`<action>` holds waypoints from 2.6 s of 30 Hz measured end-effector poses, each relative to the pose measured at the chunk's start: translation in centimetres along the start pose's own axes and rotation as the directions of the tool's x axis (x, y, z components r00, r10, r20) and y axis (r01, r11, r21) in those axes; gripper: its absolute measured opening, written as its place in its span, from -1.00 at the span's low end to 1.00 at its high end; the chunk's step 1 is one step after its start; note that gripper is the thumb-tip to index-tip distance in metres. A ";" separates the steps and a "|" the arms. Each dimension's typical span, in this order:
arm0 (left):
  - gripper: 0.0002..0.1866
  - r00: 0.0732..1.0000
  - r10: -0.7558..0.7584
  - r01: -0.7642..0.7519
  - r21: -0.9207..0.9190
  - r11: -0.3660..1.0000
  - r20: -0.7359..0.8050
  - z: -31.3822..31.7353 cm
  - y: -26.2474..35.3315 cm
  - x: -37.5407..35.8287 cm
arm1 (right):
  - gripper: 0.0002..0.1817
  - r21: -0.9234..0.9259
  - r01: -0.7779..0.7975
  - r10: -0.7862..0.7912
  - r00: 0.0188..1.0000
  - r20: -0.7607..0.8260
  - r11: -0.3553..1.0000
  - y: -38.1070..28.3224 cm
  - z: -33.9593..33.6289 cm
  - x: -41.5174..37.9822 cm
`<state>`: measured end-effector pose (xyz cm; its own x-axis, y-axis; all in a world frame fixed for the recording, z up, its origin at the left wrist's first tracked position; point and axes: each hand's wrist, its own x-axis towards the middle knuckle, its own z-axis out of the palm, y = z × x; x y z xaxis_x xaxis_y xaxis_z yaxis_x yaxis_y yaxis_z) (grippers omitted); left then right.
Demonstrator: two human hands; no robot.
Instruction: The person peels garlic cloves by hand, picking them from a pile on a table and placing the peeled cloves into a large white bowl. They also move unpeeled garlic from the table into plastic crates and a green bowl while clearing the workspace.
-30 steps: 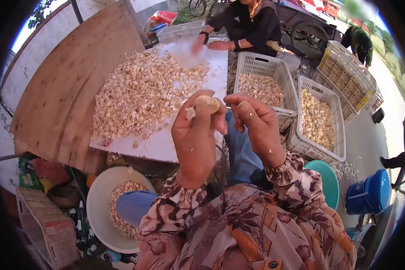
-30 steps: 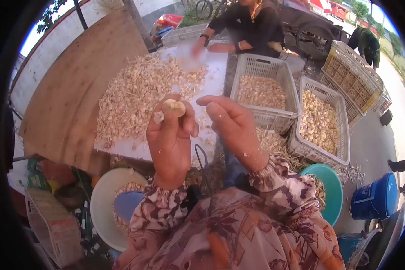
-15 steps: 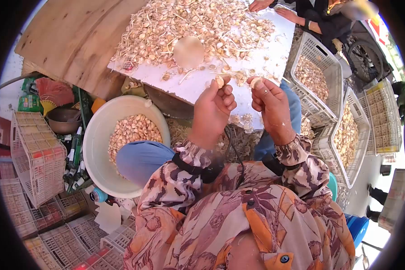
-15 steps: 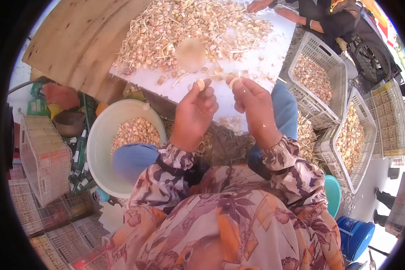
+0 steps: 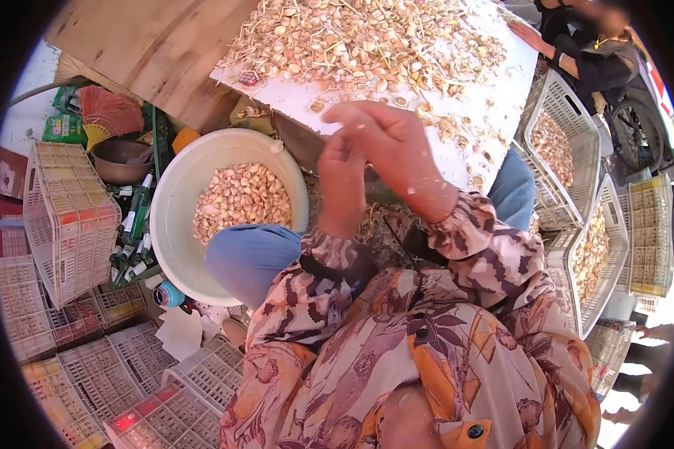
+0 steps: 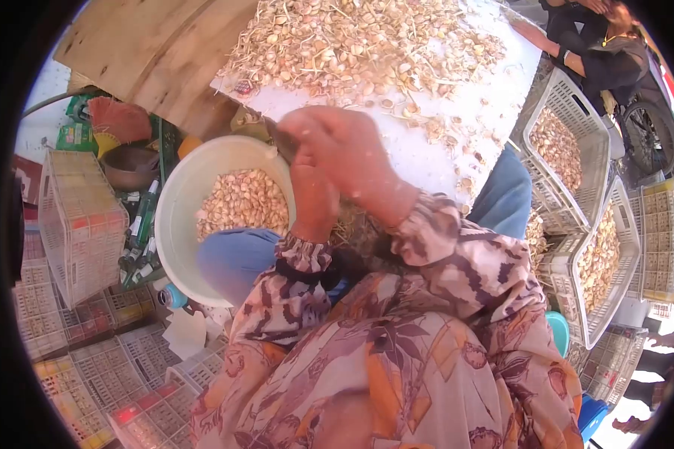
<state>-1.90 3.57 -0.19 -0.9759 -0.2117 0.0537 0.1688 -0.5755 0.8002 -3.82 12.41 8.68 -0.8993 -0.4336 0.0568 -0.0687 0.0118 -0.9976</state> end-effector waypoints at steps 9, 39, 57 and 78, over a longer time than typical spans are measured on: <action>-0.73 0.922 0.010 -0.243 0.561 0.791 0.386 6.2 -1.2 -3.6 | -0.76 -0.018 -0.027 0.017 0.910 -0.413 0.999 5.9 -9.1 -9.9; -0.81 0.230 -0.458 -0.073 0.485 0.872 0.858 20.5 -14.8 -11.2 | -0.82 0.043 0.285 -0.156 0.638 -0.754 0.957 11.2 -15.5 -31.8; -0.63 0.308 -0.593 0.135 0.583 0.801 0.744 23.0 -17.0 -10.4 | -0.83 0.483 0.504 0.349 0.340 -0.873 0.716 14.9 -18.3 -33.4; -0.62 0.144 -0.803 0.936 0.184 0.301 0.579 15.4 -21.1 -10.0 | -0.86 -0.804 -0.201 -0.715 0.372 -0.592 0.560 11.4 -16.0 -24.8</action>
<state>2.15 29.96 -8.42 -0.3565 0.8885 -0.2891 -0.8879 -0.2258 0.4008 10.79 37.69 -3.50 -0.5408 0.3634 0.7586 -0.2051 0.8176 -0.5380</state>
